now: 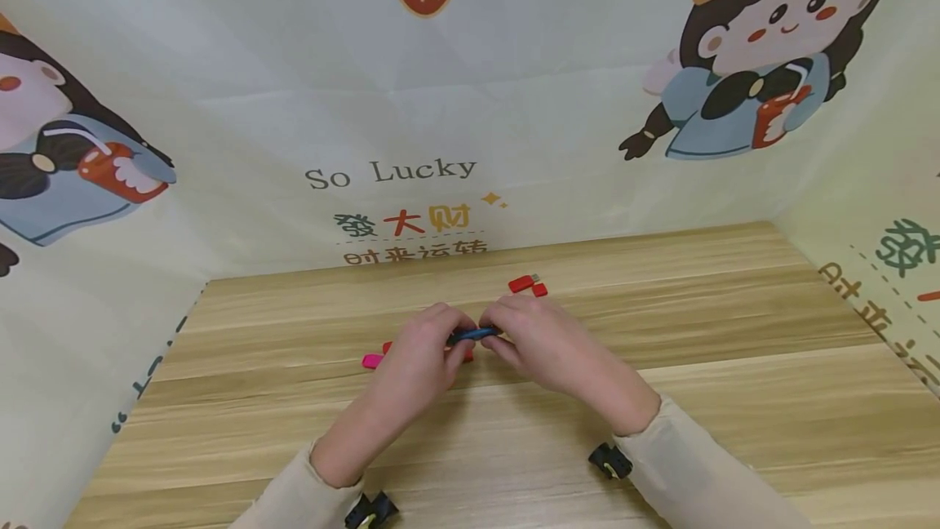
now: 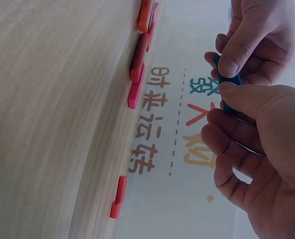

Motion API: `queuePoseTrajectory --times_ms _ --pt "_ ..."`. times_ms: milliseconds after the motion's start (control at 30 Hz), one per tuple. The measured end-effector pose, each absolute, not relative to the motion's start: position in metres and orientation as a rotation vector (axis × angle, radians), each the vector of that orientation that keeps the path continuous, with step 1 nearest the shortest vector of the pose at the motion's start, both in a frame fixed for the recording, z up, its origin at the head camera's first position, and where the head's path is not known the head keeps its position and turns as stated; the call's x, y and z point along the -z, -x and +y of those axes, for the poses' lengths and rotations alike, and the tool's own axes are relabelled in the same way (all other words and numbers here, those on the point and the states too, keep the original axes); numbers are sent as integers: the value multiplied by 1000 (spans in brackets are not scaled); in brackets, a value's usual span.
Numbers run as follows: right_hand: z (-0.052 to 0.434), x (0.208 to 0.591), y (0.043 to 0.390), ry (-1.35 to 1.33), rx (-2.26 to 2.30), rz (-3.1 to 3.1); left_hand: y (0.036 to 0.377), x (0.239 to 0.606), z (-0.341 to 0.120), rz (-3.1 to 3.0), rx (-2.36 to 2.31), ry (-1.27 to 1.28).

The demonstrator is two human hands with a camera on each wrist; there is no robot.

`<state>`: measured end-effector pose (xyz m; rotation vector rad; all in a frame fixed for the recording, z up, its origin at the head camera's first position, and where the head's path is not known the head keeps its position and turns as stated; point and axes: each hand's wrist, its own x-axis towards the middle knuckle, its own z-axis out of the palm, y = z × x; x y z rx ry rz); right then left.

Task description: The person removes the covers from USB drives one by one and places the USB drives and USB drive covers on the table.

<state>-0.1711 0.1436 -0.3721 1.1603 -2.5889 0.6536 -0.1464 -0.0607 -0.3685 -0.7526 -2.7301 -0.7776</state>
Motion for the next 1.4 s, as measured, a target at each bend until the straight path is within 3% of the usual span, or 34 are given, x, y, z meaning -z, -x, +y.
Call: queuePoseTrajectory --times_ms 1400 --pt "149 376 172 -1322 -779 -2411 146 371 -64 -2609 710 910"
